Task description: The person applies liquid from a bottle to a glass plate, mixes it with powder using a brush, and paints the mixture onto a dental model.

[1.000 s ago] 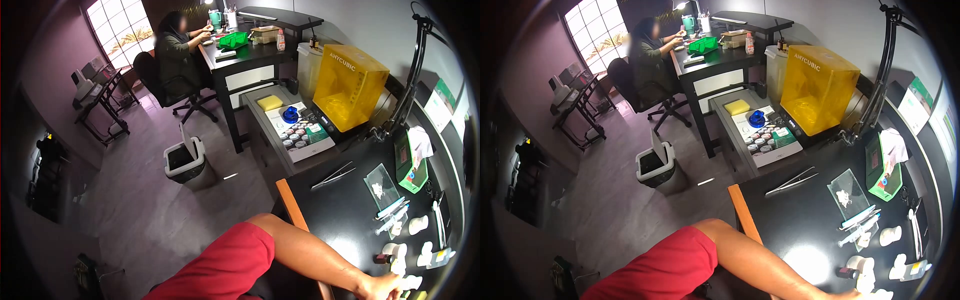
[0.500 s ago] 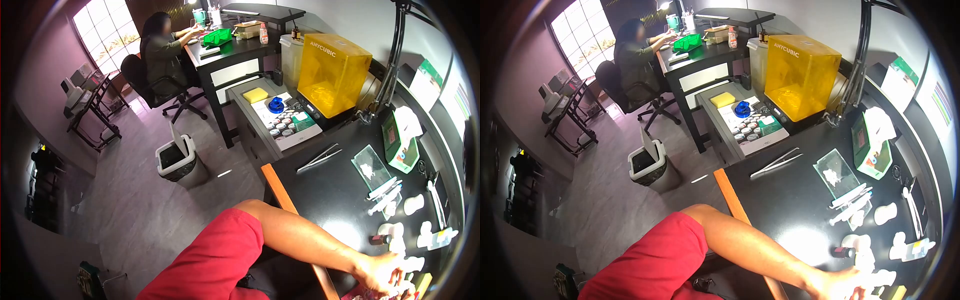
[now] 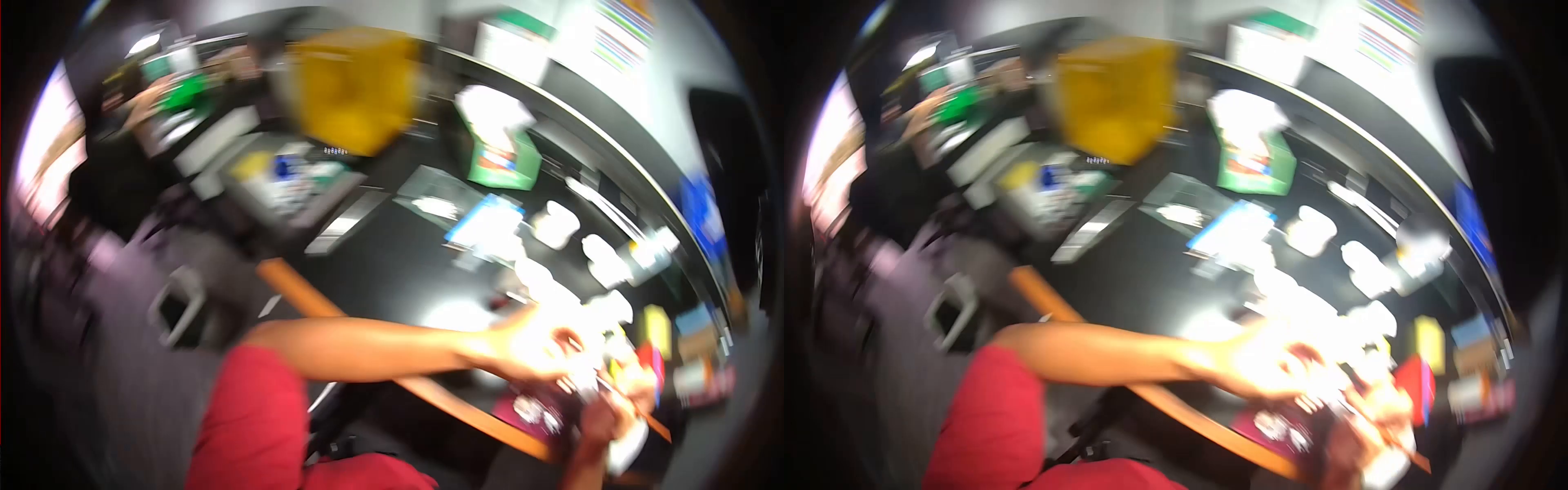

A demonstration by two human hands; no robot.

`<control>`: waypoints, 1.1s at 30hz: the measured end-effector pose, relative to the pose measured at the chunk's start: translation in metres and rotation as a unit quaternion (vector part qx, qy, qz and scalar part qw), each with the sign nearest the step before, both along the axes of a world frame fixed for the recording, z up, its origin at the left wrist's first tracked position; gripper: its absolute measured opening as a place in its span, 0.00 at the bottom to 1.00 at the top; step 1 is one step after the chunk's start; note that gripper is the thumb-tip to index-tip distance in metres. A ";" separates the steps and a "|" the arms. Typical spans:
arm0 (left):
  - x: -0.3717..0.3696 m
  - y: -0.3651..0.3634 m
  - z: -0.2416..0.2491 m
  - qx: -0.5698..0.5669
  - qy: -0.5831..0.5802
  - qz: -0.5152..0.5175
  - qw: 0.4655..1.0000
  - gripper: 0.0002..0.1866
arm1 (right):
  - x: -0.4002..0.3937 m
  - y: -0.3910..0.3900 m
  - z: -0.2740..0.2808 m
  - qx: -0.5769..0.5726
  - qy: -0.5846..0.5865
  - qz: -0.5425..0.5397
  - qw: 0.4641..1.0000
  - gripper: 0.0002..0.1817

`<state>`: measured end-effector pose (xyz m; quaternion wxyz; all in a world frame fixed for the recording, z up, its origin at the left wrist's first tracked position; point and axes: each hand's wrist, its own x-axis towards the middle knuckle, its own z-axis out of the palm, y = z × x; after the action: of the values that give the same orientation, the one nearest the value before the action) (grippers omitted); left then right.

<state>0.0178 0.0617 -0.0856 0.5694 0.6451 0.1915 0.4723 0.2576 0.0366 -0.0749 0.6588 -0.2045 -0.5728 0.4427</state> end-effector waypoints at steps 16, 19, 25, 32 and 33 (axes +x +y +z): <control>-0.013 -0.006 0.016 -0.176 0.027 -0.085 0.980 0.16 | -0.017 -0.008 0.006 0.033 -0.005 0.042 0.999 0.06; -0.013 -0.006 0.016 -0.172 0.030 -0.084 0.981 0.16 | -0.014 -0.008 0.005 0.029 -0.020 0.037 0.999 0.06; -0.013 -0.007 0.017 -0.184 0.030 -0.087 0.979 0.16 | -0.014 -0.006 0.003 0.026 -0.018 0.043 0.999 0.06; -0.013 -0.008 0.019 -0.187 0.022 -0.089 0.978 0.16 | -0.014 -0.007 0.003 0.019 -0.017 0.045 0.999 0.07; -0.013 -0.008 0.018 -0.187 0.021 -0.090 0.978 0.16 | -0.014 -0.007 0.003 0.020 -0.019 0.046 0.999 0.07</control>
<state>0.0050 0.0540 -0.0672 0.7161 0.5514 0.2293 0.3613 0.2436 0.0299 -0.0722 0.6305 -0.1728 -0.6031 0.4569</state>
